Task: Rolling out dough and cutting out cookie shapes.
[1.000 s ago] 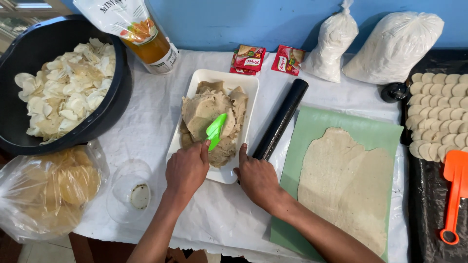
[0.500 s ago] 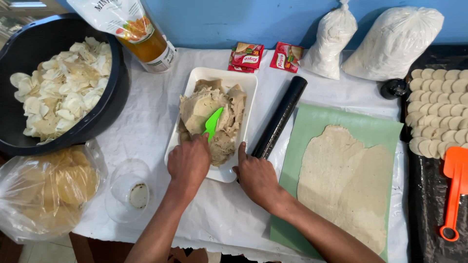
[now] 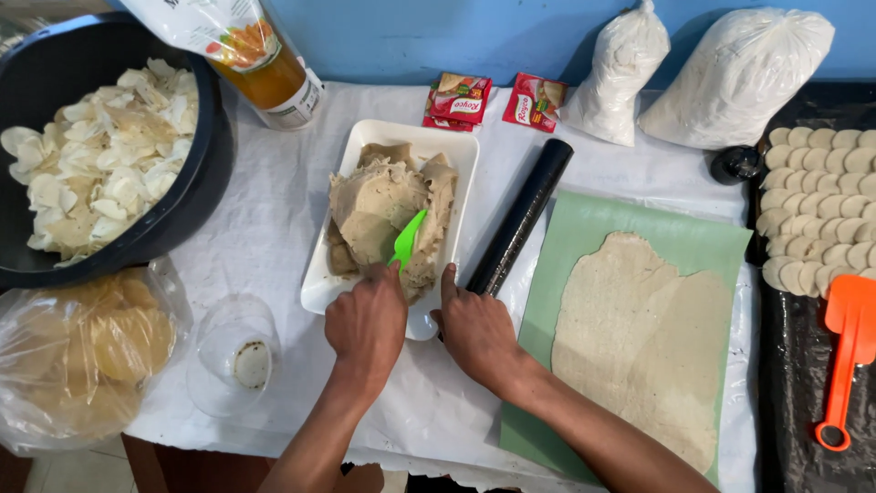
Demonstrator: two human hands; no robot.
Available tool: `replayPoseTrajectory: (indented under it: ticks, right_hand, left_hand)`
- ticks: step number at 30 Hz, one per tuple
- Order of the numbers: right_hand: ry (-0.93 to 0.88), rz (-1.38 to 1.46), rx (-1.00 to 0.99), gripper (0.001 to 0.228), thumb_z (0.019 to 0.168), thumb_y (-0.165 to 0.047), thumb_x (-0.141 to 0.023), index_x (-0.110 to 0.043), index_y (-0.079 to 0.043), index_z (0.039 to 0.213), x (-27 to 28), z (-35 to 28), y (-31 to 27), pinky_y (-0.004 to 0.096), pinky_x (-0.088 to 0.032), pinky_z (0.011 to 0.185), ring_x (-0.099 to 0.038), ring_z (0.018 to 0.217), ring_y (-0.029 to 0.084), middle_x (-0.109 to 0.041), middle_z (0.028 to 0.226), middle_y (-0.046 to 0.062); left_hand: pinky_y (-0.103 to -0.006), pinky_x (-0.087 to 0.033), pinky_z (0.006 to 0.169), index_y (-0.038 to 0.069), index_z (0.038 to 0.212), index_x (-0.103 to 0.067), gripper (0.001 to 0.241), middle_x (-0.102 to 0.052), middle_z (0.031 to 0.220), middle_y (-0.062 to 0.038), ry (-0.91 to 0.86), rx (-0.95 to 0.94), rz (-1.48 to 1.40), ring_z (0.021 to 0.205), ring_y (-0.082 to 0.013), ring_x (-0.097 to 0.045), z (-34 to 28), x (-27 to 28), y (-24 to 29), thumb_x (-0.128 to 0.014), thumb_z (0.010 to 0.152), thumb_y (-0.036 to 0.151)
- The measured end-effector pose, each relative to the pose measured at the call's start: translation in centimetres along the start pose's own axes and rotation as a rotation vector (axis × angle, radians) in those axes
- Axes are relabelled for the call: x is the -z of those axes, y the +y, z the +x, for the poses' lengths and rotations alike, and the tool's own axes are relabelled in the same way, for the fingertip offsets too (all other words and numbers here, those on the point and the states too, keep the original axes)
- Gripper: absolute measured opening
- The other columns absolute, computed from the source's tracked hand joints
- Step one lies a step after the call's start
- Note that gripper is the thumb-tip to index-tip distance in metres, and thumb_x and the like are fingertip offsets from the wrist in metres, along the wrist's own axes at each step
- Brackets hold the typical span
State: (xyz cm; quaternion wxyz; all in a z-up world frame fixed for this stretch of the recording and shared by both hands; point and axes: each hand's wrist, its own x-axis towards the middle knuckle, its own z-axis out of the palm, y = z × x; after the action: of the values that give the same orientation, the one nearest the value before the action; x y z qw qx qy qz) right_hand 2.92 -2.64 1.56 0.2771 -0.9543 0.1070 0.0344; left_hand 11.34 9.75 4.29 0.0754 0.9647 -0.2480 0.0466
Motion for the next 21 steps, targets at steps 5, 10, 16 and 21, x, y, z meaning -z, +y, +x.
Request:
replayPoseTrajectory:
  ticks: [5, 10, 16, 21]
  right_hand:
    - [-0.001, -0.004, 0.014, 0.071, 0.092, -0.019, -0.068, -0.037, 0.018, 0.144, 0.0, 0.1, 0.2, 0.049, -0.054, 0.057, -0.069, 0.064, 0.039, -0.070, 0.075, 0.021]
    - [-0.006, -0.016, 0.021, 0.072, 0.091, -0.018, -0.068, -0.037, 0.019, 0.144, -0.7, 0.2, 0.5, 0.048, -0.055, 0.058, -0.070, 0.063, 0.038, -0.070, 0.074, 0.022]
    - [0.025, -0.011, 0.023, 0.072, 0.089, -0.017, -0.069, -0.038, 0.020, 0.143, -0.9, 0.3, 0.4, 0.048, -0.055, 0.059, -0.071, 0.065, 0.038, -0.071, 0.075, 0.022]
    - [0.024, -0.021, 0.016, 0.073, 0.090, -0.018, -0.070, -0.038, 0.020, 0.143, -1.1, 0.4, 0.7, 0.047, -0.056, 0.060, -0.071, 0.066, 0.038, -0.071, 0.075, 0.023]
  left_hand:
    - [-0.0451, -0.058, 0.049, 0.004, 0.081, -0.066, 0.041, -0.070, 0.062, -0.018, -0.001, -0.020, 0.062, 0.057, -0.0357, -0.072, 0.5, -3.3, 0.4, -0.051, 0.107, 0.031]
    - [-0.0504, -0.058, 0.063, 0.005, 0.080, -0.070, 0.045, -0.072, 0.071, -0.023, -0.162, 0.076, -0.100, 0.070, -0.0410, -0.073, 1.1, -2.3, 1.1, -0.046, 0.108, 0.032]
    - [-0.0578, -0.054, 0.077, 0.000, 0.078, -0.073, 0.051, -0.071, 0.080, -0.028, -0.248, 0.116, -0.335, 0.081, -0.0489, -0.069, 1.2, -1.5, 1.0, -0.046, 0.106, 0.034]
    - [-0.0552, -0.057, 0.069, 0.004, 0.084, -0.073, 0.048, -0.071, 0.077, -0.025, -0.283, -0.031, -0.159, 0.075, -0.0426, -0.072, 1.8, 0.2, 0.5, -0.045, 0.107, 0.035]
